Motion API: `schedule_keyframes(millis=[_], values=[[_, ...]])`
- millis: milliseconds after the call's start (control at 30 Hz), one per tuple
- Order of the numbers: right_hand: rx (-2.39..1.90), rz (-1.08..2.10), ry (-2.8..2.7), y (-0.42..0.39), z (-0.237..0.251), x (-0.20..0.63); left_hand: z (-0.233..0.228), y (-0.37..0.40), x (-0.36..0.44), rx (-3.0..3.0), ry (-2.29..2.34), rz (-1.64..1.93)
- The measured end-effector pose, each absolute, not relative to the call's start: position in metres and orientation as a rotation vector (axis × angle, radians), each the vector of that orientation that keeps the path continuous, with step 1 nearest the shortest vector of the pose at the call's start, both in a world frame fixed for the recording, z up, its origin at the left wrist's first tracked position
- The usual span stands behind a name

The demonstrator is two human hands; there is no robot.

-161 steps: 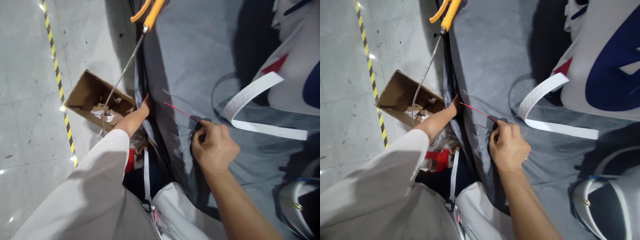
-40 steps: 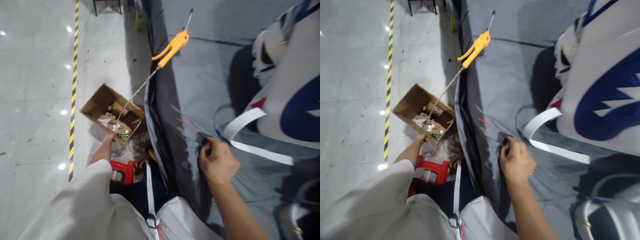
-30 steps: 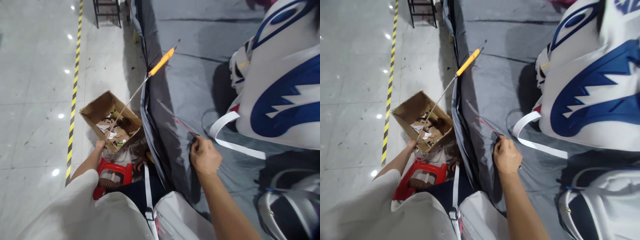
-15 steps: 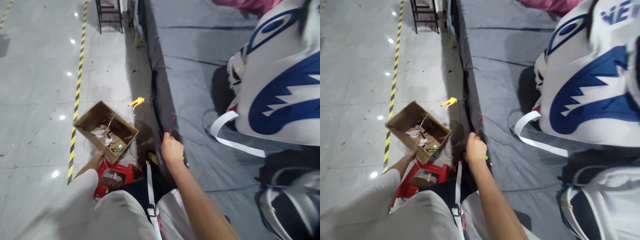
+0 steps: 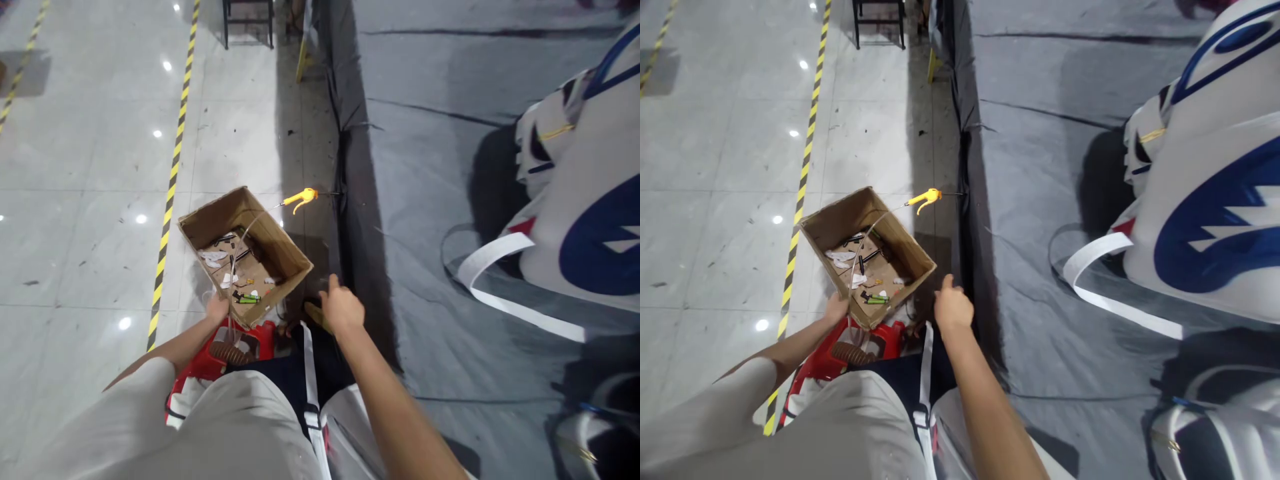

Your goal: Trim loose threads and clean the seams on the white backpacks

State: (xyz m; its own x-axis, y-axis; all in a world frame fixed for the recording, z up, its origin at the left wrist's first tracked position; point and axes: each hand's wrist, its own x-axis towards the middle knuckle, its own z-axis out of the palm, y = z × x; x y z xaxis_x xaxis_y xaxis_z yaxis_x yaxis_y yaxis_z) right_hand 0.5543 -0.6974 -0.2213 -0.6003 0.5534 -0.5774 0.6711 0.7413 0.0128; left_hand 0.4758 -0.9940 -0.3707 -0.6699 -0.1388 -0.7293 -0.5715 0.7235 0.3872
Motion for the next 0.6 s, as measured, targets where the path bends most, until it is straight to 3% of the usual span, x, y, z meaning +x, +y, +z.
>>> schedule_keyframes(millis=[133,233,433,600], values=[[0.801,-0.596,2.350,-0.745,-0.225,0.539,-0.325,-1.000,0.513,-0.358,2.210,0.866],[0.829,-0.664,2.392,-0.763,-0.213,0.529,-0.286,-1.008,0.528,-0.239,2.182,0.918],[1.012,-0.008,2.813,-0.722,-0.181,0.539,-0.236,-1.028,0.528,-0.019,2.171,1.005],[0.891,0.110,2.921,-0.720,-0.165,0.548,-0.224,-1.045,0.528,0.029,2.202,0.988]])
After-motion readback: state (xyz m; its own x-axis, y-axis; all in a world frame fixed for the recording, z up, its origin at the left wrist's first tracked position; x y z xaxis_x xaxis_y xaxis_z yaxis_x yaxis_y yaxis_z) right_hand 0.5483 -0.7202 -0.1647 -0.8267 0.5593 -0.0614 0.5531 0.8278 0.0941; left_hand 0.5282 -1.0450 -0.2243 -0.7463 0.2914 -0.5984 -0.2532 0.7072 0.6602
